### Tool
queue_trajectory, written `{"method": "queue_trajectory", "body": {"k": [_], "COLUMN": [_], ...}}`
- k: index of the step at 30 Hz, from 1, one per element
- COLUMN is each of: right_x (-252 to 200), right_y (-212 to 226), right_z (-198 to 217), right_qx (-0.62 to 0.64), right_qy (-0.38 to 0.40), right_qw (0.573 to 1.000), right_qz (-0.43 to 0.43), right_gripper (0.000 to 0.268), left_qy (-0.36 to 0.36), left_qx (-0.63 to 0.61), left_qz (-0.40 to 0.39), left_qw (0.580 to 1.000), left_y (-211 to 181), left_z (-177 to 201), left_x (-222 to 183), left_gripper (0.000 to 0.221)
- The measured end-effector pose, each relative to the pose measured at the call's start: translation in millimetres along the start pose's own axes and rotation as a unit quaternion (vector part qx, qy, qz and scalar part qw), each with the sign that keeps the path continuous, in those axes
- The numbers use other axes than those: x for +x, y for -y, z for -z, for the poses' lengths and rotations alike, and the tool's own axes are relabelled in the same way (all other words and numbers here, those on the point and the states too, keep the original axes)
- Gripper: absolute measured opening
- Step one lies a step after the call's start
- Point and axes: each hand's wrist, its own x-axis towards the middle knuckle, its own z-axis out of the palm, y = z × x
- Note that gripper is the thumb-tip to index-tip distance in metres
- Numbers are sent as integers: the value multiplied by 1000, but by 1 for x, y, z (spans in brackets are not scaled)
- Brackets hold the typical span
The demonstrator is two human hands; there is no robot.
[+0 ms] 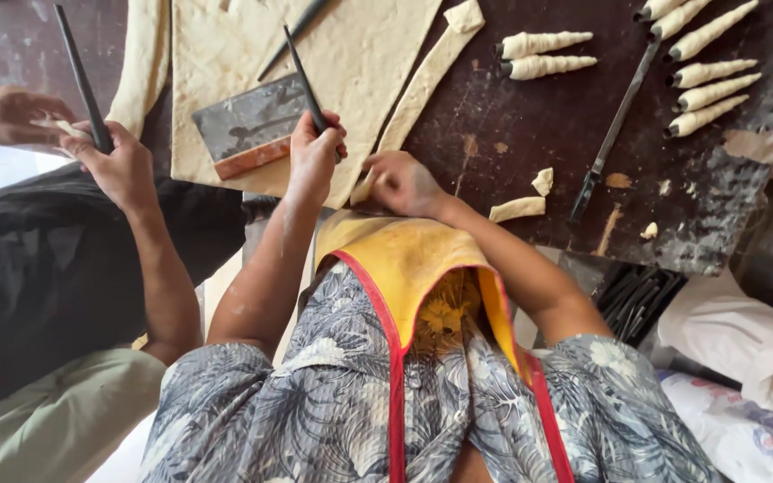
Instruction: Rolling strips of dough onto metal conical molds to create pastry cones.
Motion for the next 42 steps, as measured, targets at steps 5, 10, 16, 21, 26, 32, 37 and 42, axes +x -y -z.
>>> {"method": "queue_trajectory", "body": {"k": [5,10,16,21,26,32,37,42], "right_x": [-9,-14,-27,-52,-37,-43,-39,-49], "right_y": [-48,-49,-33,-70,-28,-33,-10,-29], "right_z": [13,27,32,16,28,23,51,66], "right_qx": [425,504,224,230,390,332,255,338], "right_qy": [-217,-271,-196,-197,-144,-165,-283,-366], "right_qw": [826,777,929,915,869,890,888,839], "right_qz": [-300,-263,-219,-268,-269,-265,-257,-220], "right_gripper": [22,29,27,39,38,31,26,20], "left_qy": [21,106,255,334,306,272,237,336], "left_qx": [90,376,408,528,519,501,380,536], "left_qz": [4,-97,-204,-165,-142,-73,-13,-196], "left_qw": [996,915,853,763,786,819,894,749], "left_y": [-2,-39,-60,-65,-56,-49,-55,-97], "left_z": [-5,-57,-104,-112,-108,-109,-102,-113], "left_x": [1,-4,0,2,-6,-8,-10,-38], "left_gripper": [19,20,39,24,24,25,36,32]}}
